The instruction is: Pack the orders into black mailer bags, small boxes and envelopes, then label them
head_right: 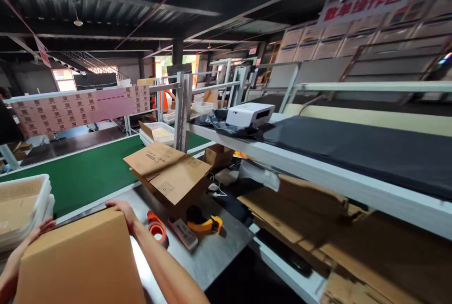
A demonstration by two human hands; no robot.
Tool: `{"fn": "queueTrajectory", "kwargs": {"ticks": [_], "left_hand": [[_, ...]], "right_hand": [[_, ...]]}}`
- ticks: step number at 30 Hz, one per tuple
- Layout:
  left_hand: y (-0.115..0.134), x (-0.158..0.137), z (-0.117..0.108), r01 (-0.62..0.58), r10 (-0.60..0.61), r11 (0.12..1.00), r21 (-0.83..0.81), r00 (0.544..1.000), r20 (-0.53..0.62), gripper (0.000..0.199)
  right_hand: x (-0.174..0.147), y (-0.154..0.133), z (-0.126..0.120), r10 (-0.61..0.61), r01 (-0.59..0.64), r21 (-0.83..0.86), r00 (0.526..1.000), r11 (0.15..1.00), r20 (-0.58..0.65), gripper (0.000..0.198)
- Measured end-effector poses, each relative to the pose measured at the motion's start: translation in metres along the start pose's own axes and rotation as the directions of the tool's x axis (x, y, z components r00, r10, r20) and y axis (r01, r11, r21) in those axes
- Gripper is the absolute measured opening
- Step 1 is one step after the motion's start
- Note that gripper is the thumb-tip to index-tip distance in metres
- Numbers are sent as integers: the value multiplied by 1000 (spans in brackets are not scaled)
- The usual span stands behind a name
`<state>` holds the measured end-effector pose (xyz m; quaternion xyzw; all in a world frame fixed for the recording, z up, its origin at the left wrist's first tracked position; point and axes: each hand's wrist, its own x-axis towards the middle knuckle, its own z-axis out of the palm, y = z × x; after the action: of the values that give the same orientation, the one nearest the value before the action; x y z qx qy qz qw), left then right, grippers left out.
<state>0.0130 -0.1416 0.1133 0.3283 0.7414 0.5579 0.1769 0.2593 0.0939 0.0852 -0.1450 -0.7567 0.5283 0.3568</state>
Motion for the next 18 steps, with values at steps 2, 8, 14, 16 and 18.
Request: {"fn": "queueTrajectory", "kwargs": {"ticks": [2,8,14,16,18], "left_hand": [[-4,-1,1,13,-9,997,-74,999,53,104],[-80,-75,-9,-102,89,978,184,993,78,67],[-105,-128,-33,23,-55,947,321,994,93,50],[-95,-130,-23,18,-53,941,338,994,94,54],[-83,-128,-4,22,-81,928,371,986,143,63]], "right_hand": [[-4,5,-3,-3,4,30,999,1000,-34,50],[-90,39,7,-99,101,-15,988,995,122,61],[-156,32,29,-112,155,-210,973,965,200,77],[-156,28,21,-45,95,-242,978,966,205,77],[-156,28,6,0,66,-268,971,961,238,81]]}}
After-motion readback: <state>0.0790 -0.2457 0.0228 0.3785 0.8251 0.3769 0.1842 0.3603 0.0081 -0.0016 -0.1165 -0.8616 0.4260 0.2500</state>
